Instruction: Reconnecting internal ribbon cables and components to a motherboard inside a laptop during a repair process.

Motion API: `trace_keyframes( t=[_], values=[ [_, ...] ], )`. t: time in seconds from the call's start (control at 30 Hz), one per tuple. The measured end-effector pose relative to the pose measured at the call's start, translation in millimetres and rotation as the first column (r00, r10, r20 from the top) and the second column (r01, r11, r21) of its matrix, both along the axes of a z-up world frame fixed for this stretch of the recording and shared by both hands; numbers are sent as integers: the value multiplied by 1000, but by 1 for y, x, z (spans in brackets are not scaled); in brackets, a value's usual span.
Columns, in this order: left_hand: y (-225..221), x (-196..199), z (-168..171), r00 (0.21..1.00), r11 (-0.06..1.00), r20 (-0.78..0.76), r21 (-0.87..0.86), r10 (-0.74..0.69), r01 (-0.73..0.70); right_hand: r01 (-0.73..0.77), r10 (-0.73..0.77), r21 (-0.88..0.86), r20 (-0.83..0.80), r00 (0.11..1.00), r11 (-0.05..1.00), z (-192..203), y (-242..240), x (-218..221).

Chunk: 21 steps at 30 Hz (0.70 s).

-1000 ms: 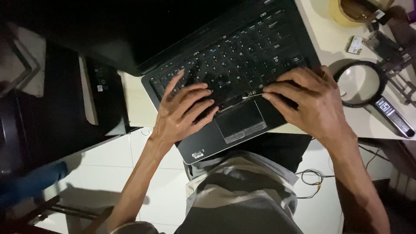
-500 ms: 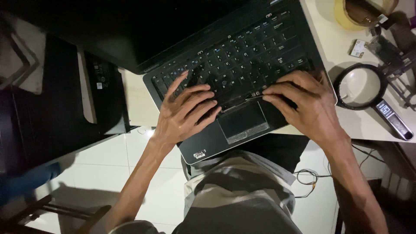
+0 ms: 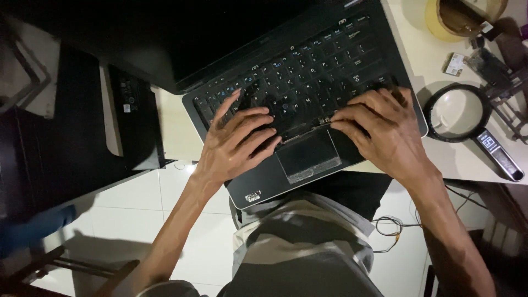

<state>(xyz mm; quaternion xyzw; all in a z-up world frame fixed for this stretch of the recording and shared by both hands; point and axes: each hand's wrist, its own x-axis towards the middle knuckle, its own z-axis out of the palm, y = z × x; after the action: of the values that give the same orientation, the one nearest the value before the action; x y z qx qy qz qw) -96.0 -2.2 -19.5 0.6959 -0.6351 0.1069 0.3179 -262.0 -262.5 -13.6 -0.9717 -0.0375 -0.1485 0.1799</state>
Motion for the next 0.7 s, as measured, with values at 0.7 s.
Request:
trace_keyframes(
  t=[0.7],
  values=[
    [0,2,-2,999,999,-41,38,7,-6,-18,17,-7,-110,994,1000,11,7,10]
  ],
)
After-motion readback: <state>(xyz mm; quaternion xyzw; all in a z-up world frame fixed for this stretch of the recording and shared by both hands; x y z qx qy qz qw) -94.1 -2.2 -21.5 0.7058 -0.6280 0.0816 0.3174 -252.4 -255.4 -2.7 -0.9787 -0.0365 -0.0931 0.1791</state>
